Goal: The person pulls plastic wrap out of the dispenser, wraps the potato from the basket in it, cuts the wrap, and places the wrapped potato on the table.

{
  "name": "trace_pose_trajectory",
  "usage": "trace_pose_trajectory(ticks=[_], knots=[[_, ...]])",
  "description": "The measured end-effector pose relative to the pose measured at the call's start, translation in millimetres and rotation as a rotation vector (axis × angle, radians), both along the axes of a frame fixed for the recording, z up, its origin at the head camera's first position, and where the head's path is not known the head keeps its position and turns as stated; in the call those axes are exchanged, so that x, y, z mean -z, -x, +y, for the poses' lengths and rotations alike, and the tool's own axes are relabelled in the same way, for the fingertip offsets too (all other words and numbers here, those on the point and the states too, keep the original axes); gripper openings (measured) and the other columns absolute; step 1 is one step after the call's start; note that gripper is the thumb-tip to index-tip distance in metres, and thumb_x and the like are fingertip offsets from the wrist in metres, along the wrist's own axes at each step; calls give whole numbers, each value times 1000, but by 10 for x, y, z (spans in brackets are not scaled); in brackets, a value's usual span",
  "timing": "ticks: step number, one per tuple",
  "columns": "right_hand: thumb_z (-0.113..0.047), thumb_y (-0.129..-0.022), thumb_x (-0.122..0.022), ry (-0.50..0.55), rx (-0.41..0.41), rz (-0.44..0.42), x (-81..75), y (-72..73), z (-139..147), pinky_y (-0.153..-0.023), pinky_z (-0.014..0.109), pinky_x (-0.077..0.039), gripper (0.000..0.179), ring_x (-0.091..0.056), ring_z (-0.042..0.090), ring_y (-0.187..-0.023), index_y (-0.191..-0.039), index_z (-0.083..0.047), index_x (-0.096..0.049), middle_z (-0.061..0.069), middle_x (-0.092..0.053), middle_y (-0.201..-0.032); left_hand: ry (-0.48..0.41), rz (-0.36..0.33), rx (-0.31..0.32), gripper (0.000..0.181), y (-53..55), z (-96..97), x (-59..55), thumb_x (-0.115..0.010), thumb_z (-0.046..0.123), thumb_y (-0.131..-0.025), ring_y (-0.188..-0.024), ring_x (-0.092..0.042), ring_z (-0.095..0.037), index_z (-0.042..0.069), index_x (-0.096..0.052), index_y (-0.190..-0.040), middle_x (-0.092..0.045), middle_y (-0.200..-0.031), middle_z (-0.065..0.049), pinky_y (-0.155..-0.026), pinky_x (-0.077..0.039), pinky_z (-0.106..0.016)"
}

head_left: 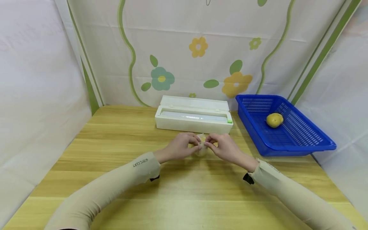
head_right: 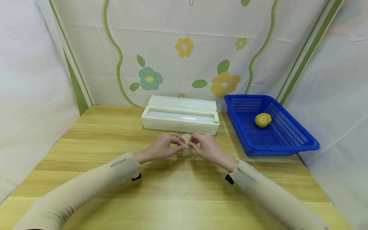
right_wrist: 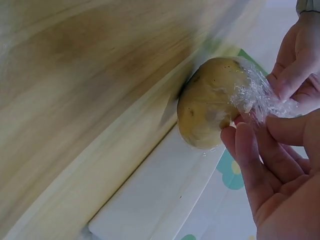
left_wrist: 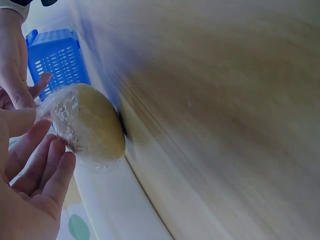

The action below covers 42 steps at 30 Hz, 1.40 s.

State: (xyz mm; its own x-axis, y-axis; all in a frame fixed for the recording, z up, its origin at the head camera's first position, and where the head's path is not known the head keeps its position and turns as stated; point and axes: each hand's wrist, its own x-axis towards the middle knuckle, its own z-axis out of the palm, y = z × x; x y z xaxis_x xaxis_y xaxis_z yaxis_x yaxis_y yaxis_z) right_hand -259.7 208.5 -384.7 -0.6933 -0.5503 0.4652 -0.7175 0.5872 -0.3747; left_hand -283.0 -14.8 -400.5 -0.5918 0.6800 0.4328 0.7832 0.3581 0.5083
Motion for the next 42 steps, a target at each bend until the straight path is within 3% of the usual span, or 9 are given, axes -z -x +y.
trace_pose_trajectory(ticks=[6,11,15,23,28,30,32,37,42], knots=[[-10,-85,-78,8,23,-26,-4,7,-6,-58,30,-54,8,-67,9,-72,-85,-11,-71,-4,-71,-79,-108,-185,-41,4,22,18,12,-73,9,-90,-86,-64,-9,6,-74,-92,-69,-95,0,-76,-54,-23],[-11,-83,-81,49,31,-22,2,31,-18,-58,32,-55,11,-68,10,-71,-89,-8,-72,-2,-72,-79,-146,-276,-108,24,45,34,3,-79,10,-85,-87,-65,-15,0,-70,-105,-69,-97,-4,-75,-53,-24],[-9,-82,-81,48,-45,-13,8,78,6,-57,29,-55,14,-69,13,-74,-95,-5,-76,2,-73,-85,-131,-303,-123,39,73,37,-16,-80,12,-84,-91,-65,-20,-3,-67,-118,-68,-103,-6,-77,-53,-26],[-3,-77,-84,-63,-234,-86,-8,203,81,-64,27,-56,30,-65,20,-84,-107,-2,-76,6,-65,-100,-104,-355,-135,24,115,8,-54,-80,14,-84,-90,-67,-14,5,-76,-107,-71,-102,-1,-76,-54,-28],[2,-81,-79,-66,-274,-94,-30,284,77,-64,27,-54,18,-64,14,-81,-98,-3,-79,2,-66,-93,-78,-268,-102,11,125,3,-56,-75,13,-89,-99,-63,-15,8,-79,-99,-72,-100,1,-85,-52,-34],[1,-82,-78,-58,-259,-138,-42,321,73,-64,28,-54,14,-63,12,-80,-94,-5,-80,-1,-67,-90,-71,-246,-99,8,139,3,-56,-74,13,-90,-100,-62,-13,10,-80,-96,-72,-99,3,-88,-50,-34],[-3,-82,-79,-52,-228,-184,-58,356,57,-64,28,-53,10,-63,11,-78,-90,-9,-80,-4,-67,-87,-83,-283,-111,7,150,1,-64,-75,12,-89,-96,-63,-12,9,-80,-94,-73,-96,3,-85,-51,-32],[-16,-78,-84,-34,-126,-211,-85,402,11,-61,32,-51,10,-61,22,-76,-81,-14,-74,-4,-65,-85,-143,-469,-159,6,192,-15,-66,-78,10,-86,-83,-66,-13,8,-78,-91,-72,-89,2,-73,-54,-30],[-18,-76,-86,-17,-79,-184,-66,384,11,-72,42,-55,30,-62,32,-94,-101,-6,-74,4,-67,-101,-163,-582,-196,6,217,-35,-56,-80,14,-84,-83,-66,-15,11,-79,-89,-71,-92,3,-74,-55,-35]])
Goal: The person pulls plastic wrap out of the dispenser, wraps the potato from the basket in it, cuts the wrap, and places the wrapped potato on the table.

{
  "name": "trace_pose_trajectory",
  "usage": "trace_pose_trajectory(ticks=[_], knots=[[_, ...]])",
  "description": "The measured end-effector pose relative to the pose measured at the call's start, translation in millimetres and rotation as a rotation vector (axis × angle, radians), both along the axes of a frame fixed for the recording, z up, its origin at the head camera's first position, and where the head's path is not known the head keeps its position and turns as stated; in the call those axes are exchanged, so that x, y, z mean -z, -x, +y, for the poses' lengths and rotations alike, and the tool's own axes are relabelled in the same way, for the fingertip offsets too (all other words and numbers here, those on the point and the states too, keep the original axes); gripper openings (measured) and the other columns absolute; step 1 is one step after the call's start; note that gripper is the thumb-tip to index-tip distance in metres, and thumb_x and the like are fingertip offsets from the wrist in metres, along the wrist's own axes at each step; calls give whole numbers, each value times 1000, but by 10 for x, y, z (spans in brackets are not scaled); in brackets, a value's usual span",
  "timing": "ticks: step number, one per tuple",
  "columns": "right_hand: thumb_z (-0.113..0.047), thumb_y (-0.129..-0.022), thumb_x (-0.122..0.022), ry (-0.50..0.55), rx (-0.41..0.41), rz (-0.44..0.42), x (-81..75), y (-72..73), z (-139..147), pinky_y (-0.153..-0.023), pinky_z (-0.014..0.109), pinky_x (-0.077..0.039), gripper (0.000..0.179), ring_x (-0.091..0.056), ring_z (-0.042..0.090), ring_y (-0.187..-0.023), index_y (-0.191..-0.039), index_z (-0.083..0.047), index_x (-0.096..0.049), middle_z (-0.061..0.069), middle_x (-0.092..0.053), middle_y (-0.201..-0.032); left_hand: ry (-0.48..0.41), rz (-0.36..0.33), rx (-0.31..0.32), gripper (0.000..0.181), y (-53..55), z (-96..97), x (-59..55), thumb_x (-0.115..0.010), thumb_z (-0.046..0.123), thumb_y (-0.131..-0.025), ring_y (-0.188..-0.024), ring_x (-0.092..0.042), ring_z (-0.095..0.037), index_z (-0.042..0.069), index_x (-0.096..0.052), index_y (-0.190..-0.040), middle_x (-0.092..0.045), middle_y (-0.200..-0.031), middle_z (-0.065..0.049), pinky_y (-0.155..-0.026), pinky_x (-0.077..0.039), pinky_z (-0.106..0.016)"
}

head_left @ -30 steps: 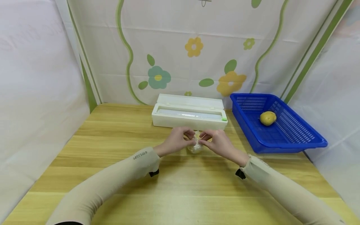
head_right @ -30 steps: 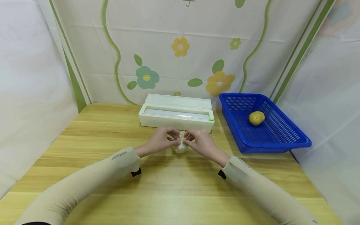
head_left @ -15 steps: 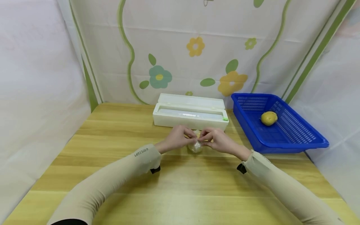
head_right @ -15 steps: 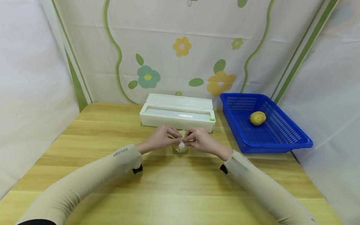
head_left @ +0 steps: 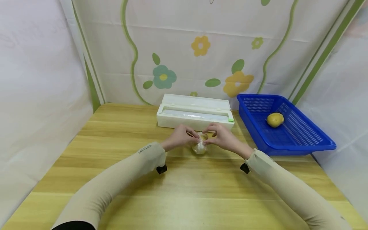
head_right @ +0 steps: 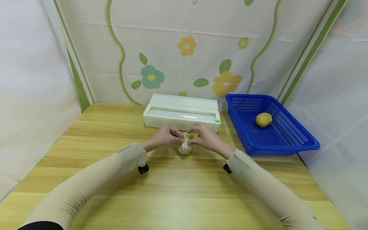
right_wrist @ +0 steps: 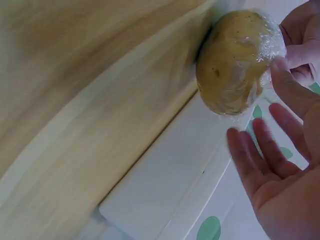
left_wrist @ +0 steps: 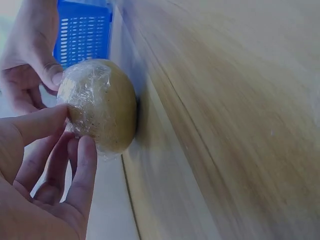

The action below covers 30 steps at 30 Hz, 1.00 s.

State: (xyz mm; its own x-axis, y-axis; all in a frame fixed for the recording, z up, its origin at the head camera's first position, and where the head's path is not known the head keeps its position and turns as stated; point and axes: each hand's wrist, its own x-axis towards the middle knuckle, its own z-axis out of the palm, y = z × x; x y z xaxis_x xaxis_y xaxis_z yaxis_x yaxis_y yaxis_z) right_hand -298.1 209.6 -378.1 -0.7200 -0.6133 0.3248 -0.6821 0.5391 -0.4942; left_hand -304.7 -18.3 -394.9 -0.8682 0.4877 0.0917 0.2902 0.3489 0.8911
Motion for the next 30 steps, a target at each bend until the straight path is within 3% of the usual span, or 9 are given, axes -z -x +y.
trace_pose_trajectory(ticks=[3,6,10,13,15,19,23,25,30], knots=[[-18,-80,-83,-41,-18,14,12,-16,36,-76,44,-55,37,-63,28,-102,-113,-5,-73,7,-68,-111,4,9,12,7,3,22,-6,-80,15,-85,-83,-66,-15,11,-78,-90,-71,-91,4,-75,-55,-35],[-20,-82,-81,-80,-45,36,16,-18,45,-74,42,-56,36,-65,25,-98,-114,-5,-73,9,-70,-110,12,62,34,7,-2,35,-5,-80,13,-85,-82,-67,-16,10,-77,-91,-72,-87,4,-73,-55,-33],[-22,-83,-81,-90,-75,75,24,9,44,-69,43,-55,34,-67,24,-89,-111,-5,-75,8,-71,-104,75,229,85,6,1,37,-1,-77,11,-87,-84,-67,-15,8,-79,-92,-73,-90,2,-74,-54,-29],[-20,-83,-80,-91,-107,79,18,12,65,-67,40,-56,34,-68,23,-89,-113,-5,-74,8,-72,-106,140,377,165,9,6,30,-2,-75,10,-89,-95,-66,-16,7,-79,-97,-72,-100,-1,-78,-53,-26],[-16,-84,-80,-89,-135,67,5,6,88,-68,37,-57,33,-68,23,-92,-114,-5,-74,10,-71,-110,161,433,230,13,5,21,-4,-76,12,-88,-101,-63,-17,6,-78,-100,-70,-107,-4,-79,-53,-25],[-8,-83,-80,-81,-178,3,-25,9,110,-72,37,-57,33,-66,25,-104,-115,-5,-74,14,-68,-117,181,441,303,31,1,-17,11,-84,21,-81,-104,-60,-18,5,-76,-106,-64,-112,-4,-77,-55,-26],[-8,-81,-82,-107,-197,-41,-43,-7,143,-74,37,-57,40,-65,27,-106,-120,-7,-72,19,-62,-126,192,432,285,38,2,-29,30,-86,23,-77,-104,-59,-17,5,-75,-109,-64,-112,-3,-79,-55,-31],[-9,-81,-82,-122,-204,-27,-31,-14,151,-72,36,-57,43,-68,26,-99,-122,-8,-71,21,-59,-128,183,422,266,37,3,-30,43,-86,21,-78,-103,-60,-18,4,-75,-109,-65,-112,-4,-79,-55,-31],[-12,-83,-80,-135,-231,79,8,-14,140,-52,25,-50,35,-66,16,-62,-117,-5,-72,25,-59,-124,170,425,244,35,8,-28,61,-84,19,-79,-102,-62,-18,4,-74,-109,-67,-111,-4,-77,-55,-27]])
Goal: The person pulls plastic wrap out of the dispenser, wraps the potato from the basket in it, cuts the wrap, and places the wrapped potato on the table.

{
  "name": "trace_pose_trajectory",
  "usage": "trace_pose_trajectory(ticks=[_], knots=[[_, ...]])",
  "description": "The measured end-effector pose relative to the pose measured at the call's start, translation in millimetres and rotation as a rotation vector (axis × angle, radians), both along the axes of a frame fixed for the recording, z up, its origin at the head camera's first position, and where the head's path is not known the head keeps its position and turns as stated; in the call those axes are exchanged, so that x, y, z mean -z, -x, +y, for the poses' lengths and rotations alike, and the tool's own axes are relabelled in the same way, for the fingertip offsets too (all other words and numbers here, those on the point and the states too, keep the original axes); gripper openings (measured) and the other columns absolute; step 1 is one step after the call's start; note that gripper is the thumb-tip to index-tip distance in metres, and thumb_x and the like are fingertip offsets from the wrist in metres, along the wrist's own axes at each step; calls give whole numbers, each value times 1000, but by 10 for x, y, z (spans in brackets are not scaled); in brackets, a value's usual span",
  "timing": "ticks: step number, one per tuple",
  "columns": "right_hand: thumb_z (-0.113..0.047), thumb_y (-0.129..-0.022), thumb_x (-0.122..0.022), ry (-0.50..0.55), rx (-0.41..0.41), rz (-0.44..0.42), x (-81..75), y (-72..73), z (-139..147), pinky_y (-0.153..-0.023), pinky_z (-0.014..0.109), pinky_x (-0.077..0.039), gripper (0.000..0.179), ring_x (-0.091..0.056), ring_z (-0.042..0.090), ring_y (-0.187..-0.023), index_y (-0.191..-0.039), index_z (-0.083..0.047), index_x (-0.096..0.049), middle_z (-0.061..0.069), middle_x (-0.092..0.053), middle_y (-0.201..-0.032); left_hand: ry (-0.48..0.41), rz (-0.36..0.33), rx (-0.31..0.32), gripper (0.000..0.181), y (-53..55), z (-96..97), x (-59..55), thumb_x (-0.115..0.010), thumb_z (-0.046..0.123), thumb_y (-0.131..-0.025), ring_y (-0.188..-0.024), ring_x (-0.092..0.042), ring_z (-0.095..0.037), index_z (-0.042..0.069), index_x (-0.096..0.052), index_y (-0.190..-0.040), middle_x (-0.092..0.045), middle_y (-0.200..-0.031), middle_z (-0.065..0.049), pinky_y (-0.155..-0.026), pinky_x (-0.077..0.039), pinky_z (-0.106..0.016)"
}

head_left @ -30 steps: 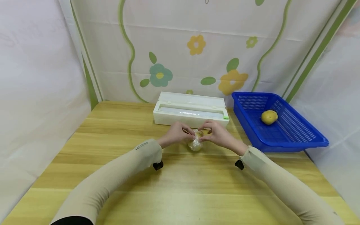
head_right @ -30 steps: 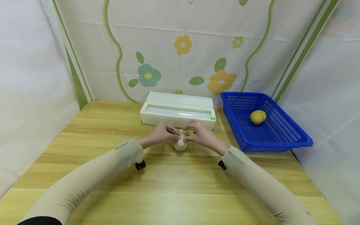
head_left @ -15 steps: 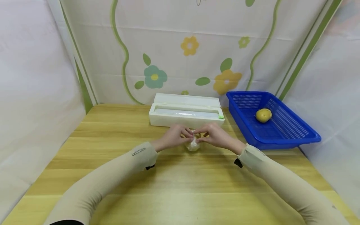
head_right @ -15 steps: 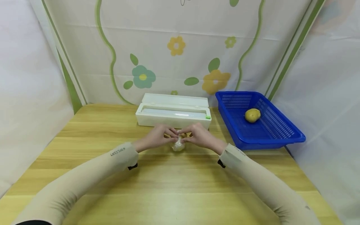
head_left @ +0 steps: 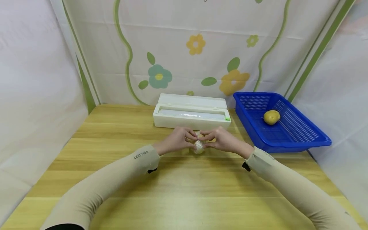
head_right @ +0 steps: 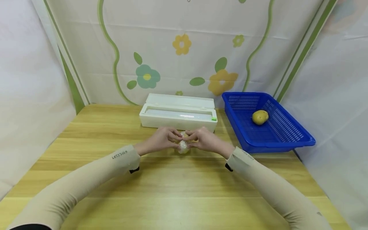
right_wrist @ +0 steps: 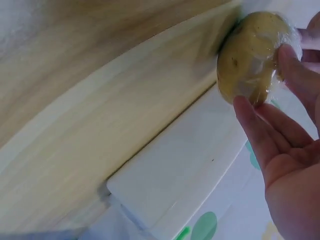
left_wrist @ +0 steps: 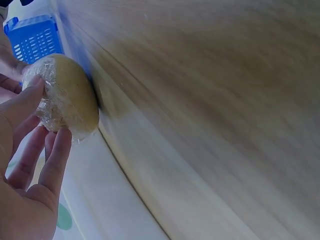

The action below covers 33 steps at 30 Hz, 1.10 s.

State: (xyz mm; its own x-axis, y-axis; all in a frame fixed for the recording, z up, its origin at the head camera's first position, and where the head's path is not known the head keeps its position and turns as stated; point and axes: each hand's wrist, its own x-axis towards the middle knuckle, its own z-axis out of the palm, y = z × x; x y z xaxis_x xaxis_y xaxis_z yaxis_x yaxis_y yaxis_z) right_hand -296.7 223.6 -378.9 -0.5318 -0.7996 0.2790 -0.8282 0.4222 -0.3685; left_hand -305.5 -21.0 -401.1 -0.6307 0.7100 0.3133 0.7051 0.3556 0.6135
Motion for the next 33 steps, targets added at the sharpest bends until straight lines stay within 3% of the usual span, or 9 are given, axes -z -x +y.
trace_pose_trajectory(ticks=[5,7,10,14,17,19,24,29,33], knots=[[-7,-82,-79,-9,-38,46,-43,44,-11,-51,20,-47,29,-70,22,-73,-110,-2,-74,28,-62,-118,-11,-34,23,37,9,-12,-24,-84,18,-79,-106,-61,-18,3,-73,-112,-66,-114,-4,-77,-54,-24],[-3,-82,-78,-11,-27,22,-75,67,-3,-49,20,-45,26,-68,20,-68,-108,-3,-75,26,-63,-116,3,-33,48,42,28,-17,-29,-86,18,-78,-109,-60,-18,3,-72,-114,-65,-117,-4,-78,-54,-24],[1,-83,-76,5,6,-12,-91,113,17,-49,22,-44,23,-70,22,-76,-105,-5,-76,21,-66,-112,64,7,85,50,56,-12,-53,-88,18,-75,-113,-58,-19,5,-70,-119,-63,-122,-5,-79,-54,-24],[3,-83,-76,35,51,-13,-55,155,61,-62,24,-54,22,-68,25,-96,-102,-7,-77,15,-69,-108,138,111,113,51,74,29,-92,-88,20,-76,-113,-58,-19,6,-69,-121,-64,-123,-6,-80,-53,-24],[2,-84,-76,36,77,-45,-23,151,82,-64,26,-55,23,-70,22,-87,-105,-8,-77,13,-68,-112,150,144,98,49,89,49,-94,-88,22,-76,-109,-61,-18,6,-71,-118,-66,-121,-7,-80,-53,-25],[4,-84,-76,27,86,-99,-3,139,104,-64,26,-56,31,-70,22,-81,-112,-9,-75,13,-65,-120,153,137,76,48,106,49,-97,-89,23,-74,-108,-62,-18,6,-72,-117,-67,-120,-6,-80,-53,-25],[1,-81,-80,25,82,-242,11,90,160,-73,34,-57,49,-68,28,-96,-128,-8,-66,17,-52,-138,137,74,50,45,137,52,-146,-89,20,-73,-107,-63,-19,6,-73,-113,-68,-119,-7,-78,-54,-26],[-9,-83,-79,43,113,-212,15,81,164,-68,29,-57,36,-69,23,-93,-118,-9,-72,14,-60,-129,145,10,87,42,130,72,-177,-86,14,-76,-113,-61,-22,4,-72,-114,-66,-122,-9,-79,-54,-26],[-7,-84,-78,87,158,-149,34,84,148,-69,26,-56,22,-68,21,-98,-106,-10,-77,12,-67,-117,160,26,103,42,130,112,-173,-86,15,-76,-113,-60,-21,4,-72,-114,-65,-123,-9,-80,-53,-23]])
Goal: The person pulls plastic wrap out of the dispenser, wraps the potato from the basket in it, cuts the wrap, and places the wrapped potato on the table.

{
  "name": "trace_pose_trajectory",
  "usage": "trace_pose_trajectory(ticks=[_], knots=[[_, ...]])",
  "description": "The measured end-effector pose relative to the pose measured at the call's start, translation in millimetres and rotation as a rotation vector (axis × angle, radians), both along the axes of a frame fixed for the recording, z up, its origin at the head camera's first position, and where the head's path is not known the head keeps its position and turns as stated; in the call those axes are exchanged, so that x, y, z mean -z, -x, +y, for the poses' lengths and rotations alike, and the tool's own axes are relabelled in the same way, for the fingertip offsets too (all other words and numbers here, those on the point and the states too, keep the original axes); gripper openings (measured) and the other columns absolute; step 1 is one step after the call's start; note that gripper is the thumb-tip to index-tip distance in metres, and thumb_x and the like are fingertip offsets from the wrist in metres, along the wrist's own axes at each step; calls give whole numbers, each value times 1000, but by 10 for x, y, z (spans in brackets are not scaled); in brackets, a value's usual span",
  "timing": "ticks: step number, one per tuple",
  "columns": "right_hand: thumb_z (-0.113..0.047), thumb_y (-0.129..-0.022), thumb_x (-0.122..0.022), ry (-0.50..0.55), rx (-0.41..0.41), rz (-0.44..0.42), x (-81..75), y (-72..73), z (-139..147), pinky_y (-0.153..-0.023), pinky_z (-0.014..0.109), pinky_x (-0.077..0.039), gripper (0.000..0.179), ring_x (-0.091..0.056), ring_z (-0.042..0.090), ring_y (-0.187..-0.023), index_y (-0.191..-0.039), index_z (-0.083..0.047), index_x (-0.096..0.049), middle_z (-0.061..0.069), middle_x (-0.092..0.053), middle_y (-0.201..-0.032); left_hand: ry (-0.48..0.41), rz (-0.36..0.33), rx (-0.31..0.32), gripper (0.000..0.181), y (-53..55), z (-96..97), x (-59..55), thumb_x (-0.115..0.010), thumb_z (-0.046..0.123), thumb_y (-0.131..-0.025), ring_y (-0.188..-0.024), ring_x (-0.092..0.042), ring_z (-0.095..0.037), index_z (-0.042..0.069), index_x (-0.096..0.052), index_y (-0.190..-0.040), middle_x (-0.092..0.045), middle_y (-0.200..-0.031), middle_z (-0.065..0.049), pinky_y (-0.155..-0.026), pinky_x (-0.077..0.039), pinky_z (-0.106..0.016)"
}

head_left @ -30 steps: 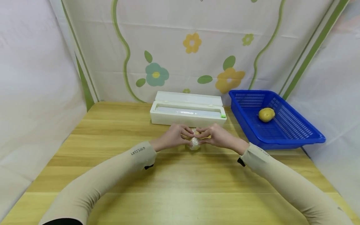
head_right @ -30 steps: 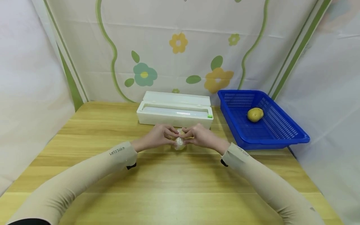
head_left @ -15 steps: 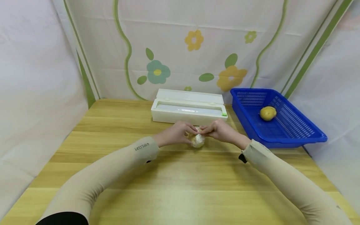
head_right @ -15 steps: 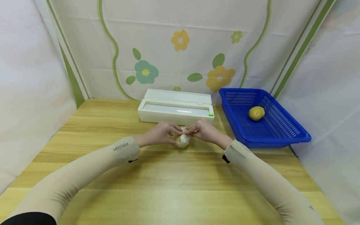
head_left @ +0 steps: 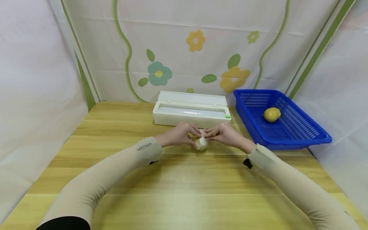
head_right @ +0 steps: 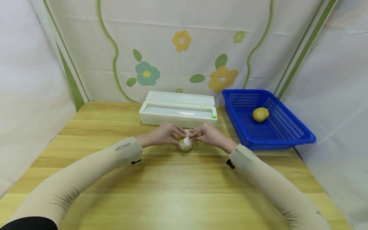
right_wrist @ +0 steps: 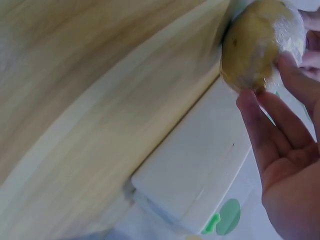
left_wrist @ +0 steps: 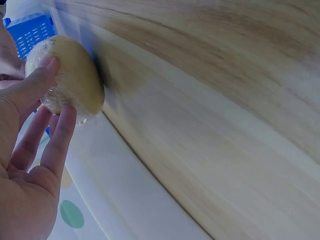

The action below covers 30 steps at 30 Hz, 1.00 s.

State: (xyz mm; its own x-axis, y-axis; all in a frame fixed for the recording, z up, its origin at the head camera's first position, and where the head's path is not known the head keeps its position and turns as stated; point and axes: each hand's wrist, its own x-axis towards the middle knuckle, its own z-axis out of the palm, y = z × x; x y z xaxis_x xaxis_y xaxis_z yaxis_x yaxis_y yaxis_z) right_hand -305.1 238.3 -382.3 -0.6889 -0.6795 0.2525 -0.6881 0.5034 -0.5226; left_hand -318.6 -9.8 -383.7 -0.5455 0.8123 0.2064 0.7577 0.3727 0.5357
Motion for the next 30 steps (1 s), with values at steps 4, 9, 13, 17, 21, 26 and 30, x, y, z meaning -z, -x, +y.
trace_pose_trajectory(ticks=[4,9,13,17,21,26,30], knots=[[-7,-82,-80,34,24,39,22,-1,-31,-61,23,-54,21,-67,25,-100,-103,-8,-78,13,-69,-112,-6,9,7,43,1,-13,4,-86,15,-76,-112,-60,-21,3,-72,-114,-65,-122,-10,-80,-53,-23],[-1,-81,-80,15,25,17,-5,-23,-69,-48,21,-44,28,-71,25,-78,-109,-7,-76,12,-67,-116,-26,20,12,42,7,-81,9,-86,13,-76,-107,-62,-20,3,-72,-114,-67,-120,-9,-78,-54,-24],[5,-78,-80,56,61,-83,-16,-30,-88,-64,26,-55,43,-70,29,-88,-119,-2,-70,13,-67,-118,-58,52,24,41,14,-132,3,-86,11,-75,-102,-63,-20,3,-72,-113,-68,-116,-8,-78,-55,-27],[-5,-77,-85,83,62,-147,9,-34,-103,-75,33,-57,54,-63,30,-109,-127,-1,-64,11,-65,-122,-60,35,17,40,14,-172,16,-86,10,-76,-100,-64,-21,3,-72,-113,-69,-114,-8,-78,-55,-28],[-16,-80,-84,77,71,-127,27,-37,-129,-72,31,-57,48,-66,26,-103,-124,-3,-67,11,-67,-120,-56,-3,-8,41,23,-191,37,-85,10,-77,-101,-64,-20,5,-71,-116,-68,-117,-7,-77,-53,-22],[-23,-83,-81,61,146,-109,34,-30,-170,-65,25,-56,39,-71,19,-80,-117,-5,-72,10,-66,-122,-83,-65,-35,43,38,-222,49,-84,9,-79,-103,-64,-20,5,-70,-119,-66,-122,-7,-76,-53,-19],[-27,-89,-75,45,131,-112,48,-33,-200,-67,28,-56,40,-70,20,-86,-122,-4,-70,9,-62,-128,-108,-139,-85,42,68,-265,90,-82,9,-81,-104,-64,-21,5,-69,-121,-65,-124,-6,-76,-53,-21]])
